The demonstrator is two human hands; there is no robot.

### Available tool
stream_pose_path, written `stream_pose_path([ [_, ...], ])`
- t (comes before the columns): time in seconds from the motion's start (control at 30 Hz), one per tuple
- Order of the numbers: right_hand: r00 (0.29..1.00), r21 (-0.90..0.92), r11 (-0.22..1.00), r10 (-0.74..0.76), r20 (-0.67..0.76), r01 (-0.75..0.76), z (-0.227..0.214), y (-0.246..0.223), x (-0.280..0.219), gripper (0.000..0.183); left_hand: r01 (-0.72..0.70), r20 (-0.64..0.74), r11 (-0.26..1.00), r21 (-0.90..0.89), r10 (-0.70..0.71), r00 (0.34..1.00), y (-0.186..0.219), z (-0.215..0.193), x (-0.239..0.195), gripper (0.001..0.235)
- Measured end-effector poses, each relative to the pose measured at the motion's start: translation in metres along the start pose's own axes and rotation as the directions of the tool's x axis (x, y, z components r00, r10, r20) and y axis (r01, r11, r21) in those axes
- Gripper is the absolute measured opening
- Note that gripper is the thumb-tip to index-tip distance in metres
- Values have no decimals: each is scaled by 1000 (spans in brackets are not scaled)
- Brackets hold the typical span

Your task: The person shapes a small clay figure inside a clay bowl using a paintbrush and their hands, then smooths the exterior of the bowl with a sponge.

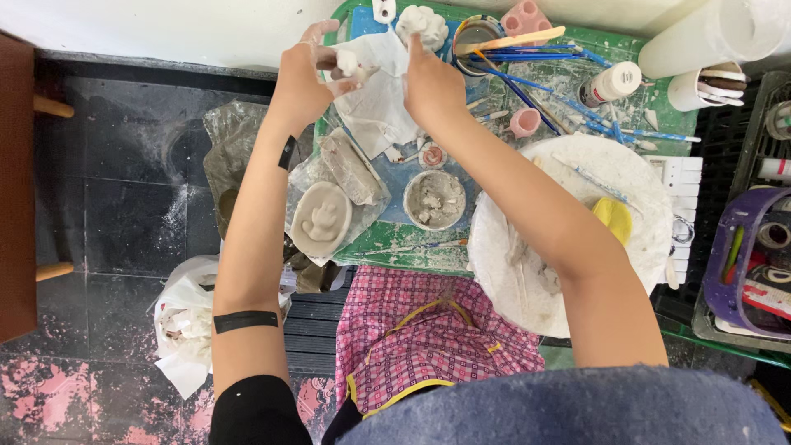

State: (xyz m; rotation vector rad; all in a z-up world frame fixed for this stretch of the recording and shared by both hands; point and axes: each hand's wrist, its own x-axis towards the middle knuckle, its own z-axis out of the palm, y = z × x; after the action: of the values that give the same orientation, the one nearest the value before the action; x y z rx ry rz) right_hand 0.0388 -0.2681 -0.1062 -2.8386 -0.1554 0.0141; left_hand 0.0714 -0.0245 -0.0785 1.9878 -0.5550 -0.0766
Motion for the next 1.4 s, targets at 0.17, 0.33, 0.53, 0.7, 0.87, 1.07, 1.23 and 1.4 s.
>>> stream_pose_path([
  [0.17,1000,75,997,-9,4,9,2,5,1,35,-149,43,984,99,146,988,14,-8,7,67],
  [0.33,994,284,954,109,-30,-96,8,14,18,22,-241,10,952,190,243,970,18,-10,13,74],
  [0.53,983,165,970,169,69,-179,14,15,25,35,-175,31,971,163,173,985,6,-2,15,73],
  [0.7,967,91,977,175,183,-194,15,16,36,24,-140,3,989,52,140,990,4,4,22,70],
  [0.87,999,-37,999,14,-35,-16,19,14,34,51,-125,-15,991,45,126,992,5,6,24,70],
  [1.07,931,-307,926,-292,-219,219,4,33,59,41,-113,-17,992,58,115,993,-2,12,25,71],
  [1.23,976,-201,961,-208,-61,192,0,46,79,85,-77,-41,997,-1,77,996,-6,18,30,67],
  [1.4,974,-118,972,-214,-72,205,12,59,85,77,-102,-28,992,69,104,994,-6,20,38,70],
])
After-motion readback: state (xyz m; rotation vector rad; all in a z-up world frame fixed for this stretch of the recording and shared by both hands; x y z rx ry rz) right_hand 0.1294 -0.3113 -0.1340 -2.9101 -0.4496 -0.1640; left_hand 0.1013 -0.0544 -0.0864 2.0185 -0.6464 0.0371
